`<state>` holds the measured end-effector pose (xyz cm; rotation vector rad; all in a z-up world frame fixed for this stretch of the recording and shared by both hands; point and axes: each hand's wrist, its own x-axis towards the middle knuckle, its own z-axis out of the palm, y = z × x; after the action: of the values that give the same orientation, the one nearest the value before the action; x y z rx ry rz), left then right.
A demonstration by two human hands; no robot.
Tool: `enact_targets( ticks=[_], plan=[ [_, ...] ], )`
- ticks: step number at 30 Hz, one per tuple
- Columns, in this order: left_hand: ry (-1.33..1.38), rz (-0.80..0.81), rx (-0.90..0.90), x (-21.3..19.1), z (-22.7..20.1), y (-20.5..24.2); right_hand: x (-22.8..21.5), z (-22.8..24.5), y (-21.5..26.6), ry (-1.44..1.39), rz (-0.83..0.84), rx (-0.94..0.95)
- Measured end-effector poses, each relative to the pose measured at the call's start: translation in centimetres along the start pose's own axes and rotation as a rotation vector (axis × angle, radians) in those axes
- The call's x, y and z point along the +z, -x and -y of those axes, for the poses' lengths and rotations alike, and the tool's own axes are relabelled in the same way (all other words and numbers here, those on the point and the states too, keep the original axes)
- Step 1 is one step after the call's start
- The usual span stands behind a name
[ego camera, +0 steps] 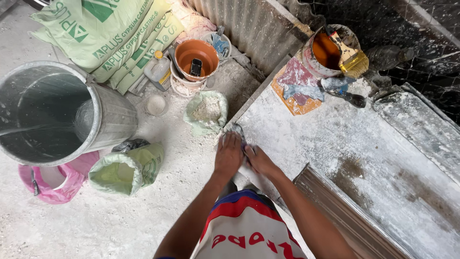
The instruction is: The person cleans a long brown molding piece with a brush and water. They then move to a tap to fill a pink cup with water.
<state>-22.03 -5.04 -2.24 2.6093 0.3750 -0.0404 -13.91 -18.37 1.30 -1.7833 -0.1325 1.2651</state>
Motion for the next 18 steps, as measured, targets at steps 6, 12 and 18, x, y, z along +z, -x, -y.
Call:
enact_targets(
  ticks=[6, 12, 18],
  plan=[
    [0.217, -0.128, 0.138, -1.6, -4.7, 6.5, -3.4, -4.3, 9.2, -0.018, -0.067, 0.090],
    [0.065, 0.034, 0.351, -0.8, -5.1, 10.2, -5.0, -10.9, 15.9, -0.135, -0.111, 0.211],
    [-0.161, 0.045, 0.432, 2.6, -4.4, 9.8, -2.0, -13.6, 13.5, -0.043, -0.199, 0.207]
  ],
)
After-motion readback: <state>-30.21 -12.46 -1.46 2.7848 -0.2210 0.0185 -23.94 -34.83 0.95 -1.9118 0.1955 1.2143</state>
